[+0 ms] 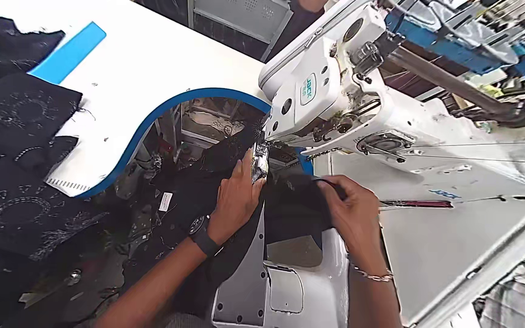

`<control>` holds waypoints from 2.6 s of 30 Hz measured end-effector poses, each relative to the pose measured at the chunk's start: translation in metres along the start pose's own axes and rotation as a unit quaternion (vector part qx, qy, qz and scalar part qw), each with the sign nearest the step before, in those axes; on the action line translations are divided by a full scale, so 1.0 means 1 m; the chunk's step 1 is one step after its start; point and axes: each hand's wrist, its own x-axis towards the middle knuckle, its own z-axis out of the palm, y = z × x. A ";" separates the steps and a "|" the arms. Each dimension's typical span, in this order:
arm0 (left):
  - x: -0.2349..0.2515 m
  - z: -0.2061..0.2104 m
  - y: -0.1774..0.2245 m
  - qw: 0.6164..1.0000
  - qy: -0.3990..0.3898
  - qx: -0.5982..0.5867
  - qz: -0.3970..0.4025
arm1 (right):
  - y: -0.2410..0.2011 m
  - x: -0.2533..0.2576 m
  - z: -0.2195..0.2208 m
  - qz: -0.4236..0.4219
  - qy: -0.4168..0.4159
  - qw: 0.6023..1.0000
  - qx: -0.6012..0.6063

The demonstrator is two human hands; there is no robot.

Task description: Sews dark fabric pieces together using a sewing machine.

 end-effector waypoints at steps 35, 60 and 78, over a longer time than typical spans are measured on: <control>-0.004 -0.004 -0.024 0.967 0.032 0.122 0.220 | -0.027 -0.021 0.063 -0.191 -0.085 0.975 0.072; 0.002 0.003 -0.016 0.981 0.042 -0.019 0.190 | -0.046 -0.016 0.087 -0.046 -0.044 0.954 0.292; -0.064 -0.047 -0.013 0.974 -0.170 -0.144 0.043 | -0.129 -0.126 0.000 -0.140 -0.265 0.943 -0.143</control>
